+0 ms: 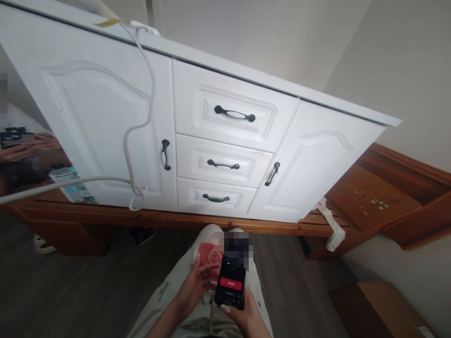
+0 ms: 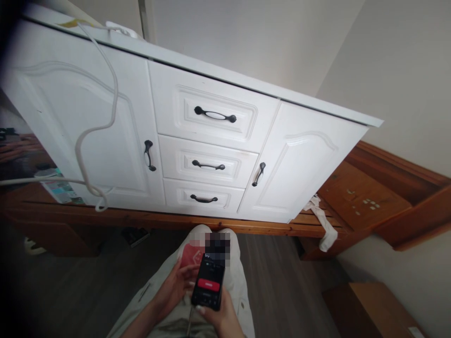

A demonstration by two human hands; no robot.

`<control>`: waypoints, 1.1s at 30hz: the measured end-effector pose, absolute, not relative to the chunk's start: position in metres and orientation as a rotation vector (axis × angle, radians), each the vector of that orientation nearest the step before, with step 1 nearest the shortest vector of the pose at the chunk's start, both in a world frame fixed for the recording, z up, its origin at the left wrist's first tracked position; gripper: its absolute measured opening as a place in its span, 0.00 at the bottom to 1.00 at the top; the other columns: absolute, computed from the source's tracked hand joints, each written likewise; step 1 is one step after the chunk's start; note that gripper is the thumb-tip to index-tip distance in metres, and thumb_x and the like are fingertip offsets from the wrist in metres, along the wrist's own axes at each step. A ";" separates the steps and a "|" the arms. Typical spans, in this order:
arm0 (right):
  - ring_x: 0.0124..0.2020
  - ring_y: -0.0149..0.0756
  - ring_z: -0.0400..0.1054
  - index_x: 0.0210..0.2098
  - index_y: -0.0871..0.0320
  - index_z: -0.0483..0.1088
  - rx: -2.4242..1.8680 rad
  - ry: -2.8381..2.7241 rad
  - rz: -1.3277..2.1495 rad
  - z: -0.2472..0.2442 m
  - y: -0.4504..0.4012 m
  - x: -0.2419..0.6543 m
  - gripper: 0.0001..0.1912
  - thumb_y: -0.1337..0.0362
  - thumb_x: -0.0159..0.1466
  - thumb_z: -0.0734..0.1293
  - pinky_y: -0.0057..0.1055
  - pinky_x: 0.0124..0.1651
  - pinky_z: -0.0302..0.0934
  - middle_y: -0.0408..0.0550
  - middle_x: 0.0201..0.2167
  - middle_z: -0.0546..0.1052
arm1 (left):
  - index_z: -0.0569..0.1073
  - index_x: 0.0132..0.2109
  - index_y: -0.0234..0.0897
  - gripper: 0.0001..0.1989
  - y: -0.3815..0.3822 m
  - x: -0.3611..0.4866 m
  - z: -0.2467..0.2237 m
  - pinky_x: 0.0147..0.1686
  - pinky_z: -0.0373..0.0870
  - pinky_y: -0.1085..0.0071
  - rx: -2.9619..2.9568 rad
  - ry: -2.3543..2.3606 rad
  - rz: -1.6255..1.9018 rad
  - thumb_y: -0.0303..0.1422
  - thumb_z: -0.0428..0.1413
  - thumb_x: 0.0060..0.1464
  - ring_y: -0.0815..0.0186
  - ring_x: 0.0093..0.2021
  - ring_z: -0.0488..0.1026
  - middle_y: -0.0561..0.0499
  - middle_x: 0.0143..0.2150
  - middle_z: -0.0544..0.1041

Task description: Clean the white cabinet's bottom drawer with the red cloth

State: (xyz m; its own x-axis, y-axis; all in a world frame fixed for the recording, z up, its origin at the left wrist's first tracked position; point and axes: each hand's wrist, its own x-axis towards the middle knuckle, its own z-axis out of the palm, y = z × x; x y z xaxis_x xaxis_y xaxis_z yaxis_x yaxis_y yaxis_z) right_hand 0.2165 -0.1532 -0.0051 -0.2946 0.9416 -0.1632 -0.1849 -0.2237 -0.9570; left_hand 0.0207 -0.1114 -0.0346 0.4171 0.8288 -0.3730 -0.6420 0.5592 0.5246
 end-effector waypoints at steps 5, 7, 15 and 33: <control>0.55 0.60 0.75 0.54 0.54 0.72 -1.124 -1.213 1.362 0.071 -0.124 0.261 0.34 0.51 0.51 0.80 0.60 0.62 0.64 0.59 0.52 0.81 | 0.83 0.47 0.32 0.32 -0.109 0.021 -0.054 0.52 0.71 0.62 0.346 0.688 0.933 0.58 0.65 0.48 0.53 0.45 0.80 0.39 0.44 0.85; 0.55 0.56 0.76 0.55 0.55 0.71 -1.057 -1.244 1.329 0.120 -0.109 0.277 0.30 0.55 0.55 0.79 0.59 0.64 0.63 0.60 0.54 0.80 | 0.84 0.46 0.33 0.32 -0.109 0.022 -0.056 0.54 0.71 0.61 0.359 0.705 0.932 0.57 0.67 0.46 0.52 0.46 0.80 0.40 0.44 0.85; 0.56 0.52 0.77 0.55 0.58 0.74 -0.726 -1.301 1.049 0.288 -0.031 0.317 0.26 0.64 0.58 0.78 0.54 0.65 0.65 0.64 0.57 0.79 | 0.84 0.48 0.32 0.32 -0.112 0.025 -0.050 0.53 0.70 0.61 0.433 0.744 0.926 0.56 0.67 0.47 0.51 0.45 0.80 0.39 0.44 0.85; 0.58 0.46 0.75 0.40 0.66 0.77 -0.565 -1.461 0.860 0.469 0.114 0.380 0.09 0.70 0.60 0.74 0.35 0.63 0.68 0.63 0.49 0.83 | 0.84 0.44 0.36 0.40 -0.109 0.030 -0.052 0.50 0.70 0.61 0.421 0.818 0.892 0.62 0.71 0.31 0.50 0.43 0.80 0.39 0.41 0.86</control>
